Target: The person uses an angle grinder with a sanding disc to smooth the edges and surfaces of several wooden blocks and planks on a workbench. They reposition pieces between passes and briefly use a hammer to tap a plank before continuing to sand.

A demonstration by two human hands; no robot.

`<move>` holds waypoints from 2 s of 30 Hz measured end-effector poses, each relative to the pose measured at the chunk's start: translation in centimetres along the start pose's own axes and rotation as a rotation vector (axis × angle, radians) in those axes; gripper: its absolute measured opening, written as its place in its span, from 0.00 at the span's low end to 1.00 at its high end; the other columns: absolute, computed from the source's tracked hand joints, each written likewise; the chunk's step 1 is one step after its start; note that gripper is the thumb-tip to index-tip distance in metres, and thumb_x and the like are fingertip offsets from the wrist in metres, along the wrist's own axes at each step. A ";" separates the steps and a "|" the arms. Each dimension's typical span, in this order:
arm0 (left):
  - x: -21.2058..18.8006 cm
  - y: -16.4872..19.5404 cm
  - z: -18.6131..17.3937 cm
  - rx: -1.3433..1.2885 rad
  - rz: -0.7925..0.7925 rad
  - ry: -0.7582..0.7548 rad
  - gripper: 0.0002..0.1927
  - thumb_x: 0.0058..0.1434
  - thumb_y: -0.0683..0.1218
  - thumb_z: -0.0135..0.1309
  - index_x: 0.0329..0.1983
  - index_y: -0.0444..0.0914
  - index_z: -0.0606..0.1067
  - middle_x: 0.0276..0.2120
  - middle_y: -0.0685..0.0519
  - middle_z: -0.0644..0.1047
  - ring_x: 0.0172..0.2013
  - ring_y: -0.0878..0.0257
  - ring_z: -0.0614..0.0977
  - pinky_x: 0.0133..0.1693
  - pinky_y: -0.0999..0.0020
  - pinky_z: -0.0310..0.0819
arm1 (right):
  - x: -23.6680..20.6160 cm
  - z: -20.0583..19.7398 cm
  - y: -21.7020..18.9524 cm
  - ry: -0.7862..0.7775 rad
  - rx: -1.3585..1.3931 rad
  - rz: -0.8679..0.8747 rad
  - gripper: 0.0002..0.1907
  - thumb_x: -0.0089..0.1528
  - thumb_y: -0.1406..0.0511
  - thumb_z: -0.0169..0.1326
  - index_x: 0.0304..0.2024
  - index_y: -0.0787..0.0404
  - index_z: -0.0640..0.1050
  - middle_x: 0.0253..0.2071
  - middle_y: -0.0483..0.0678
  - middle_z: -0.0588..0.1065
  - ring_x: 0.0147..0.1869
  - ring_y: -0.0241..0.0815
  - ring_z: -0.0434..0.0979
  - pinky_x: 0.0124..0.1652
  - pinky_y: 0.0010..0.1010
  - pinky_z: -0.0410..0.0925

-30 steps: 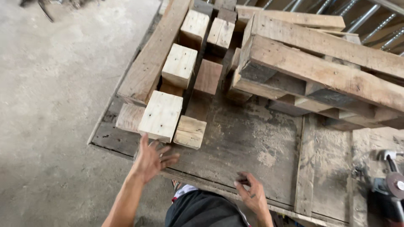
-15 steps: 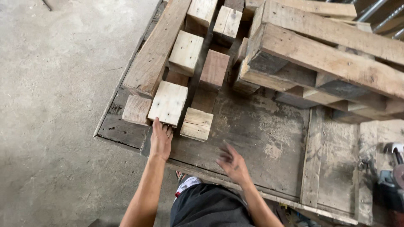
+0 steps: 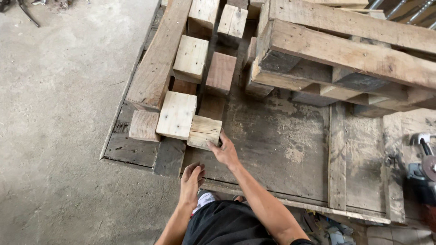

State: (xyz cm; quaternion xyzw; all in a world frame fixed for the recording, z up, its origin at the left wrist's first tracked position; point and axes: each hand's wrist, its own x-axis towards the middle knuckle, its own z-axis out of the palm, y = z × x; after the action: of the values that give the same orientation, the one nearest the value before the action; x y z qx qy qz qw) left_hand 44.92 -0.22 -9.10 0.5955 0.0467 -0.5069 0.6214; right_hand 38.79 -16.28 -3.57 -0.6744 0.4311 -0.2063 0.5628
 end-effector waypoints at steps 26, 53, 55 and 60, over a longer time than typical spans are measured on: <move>-8.7 -10.8 10.4 0.963 0.700 -0.453 0.32 0.57 0.47 0.59 0.64 0.36 0.64 0.49 0.40 0.77 0.46 0.48 0.80 0.45 0.57 0.77 | -20.1 -23.1 18.4 0.088 -0.145 -0.169 0.20 0.59 0.67 0.64 0.50 0.74 0.79 0.45 0.62 0.79 0.47 0.49 0.81 0.44 0.36 0.74; 1.0 11.9 39.0 1.211 1.470 -0.381 0.45 0.55 0.50 0.66 0.73 0.37 0.60 0.68 0.42 0.65 0.70 0.46 0.63 0.71 0.46 0.57 | -27.6 -30.9 20.6 0.617 0.183 0.319 0.27 0.60 0.67 0.60 0.62 0.68 0.73 0.54 0.57 0.80 0.59 0.45 0.80 0.55 0.33 0.72; 2.9 14.8 43.3 1.498 1.465 -0.367 0.59 0.47 0.56 0.71 0.74 0.36 0.49 0.72 0.37 0.55 0.72 0.39 0.53 0.70 0.38 0.45 | -29.5 -29.9 21.2 0.662 0.192 0.396 0.28 0.60 0.67 0.61 0.62 0.67 0.73 0.52 0.55 0.81 0.56 0.45 0.82 0.53 0.34 0.73; 6.3 18.8 51.8 2.032 1.296 -0.434 0.80 0.30 0.59 0.78 0.79 0.44 0.38 0.75 0.40 0.46 0.72 0.42 0.47 0.68 0.38 0.37 | -30.5 -26.7 21.6 0.707 0.286 0.418 0.29 0.59 0.66 0.61 0.63 0.64 0.72 0.55 0.54 0.80 0.58 0.44 0.80 0.54 0.33 0.72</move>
State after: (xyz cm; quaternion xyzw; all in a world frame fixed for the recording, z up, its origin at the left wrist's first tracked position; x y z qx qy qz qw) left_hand 32.58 -48.78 14.62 0.6260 -0.7798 0.0017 0.0063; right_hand -5.71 -6.85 -9.94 -0.3758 0.6917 -0.3636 0.4981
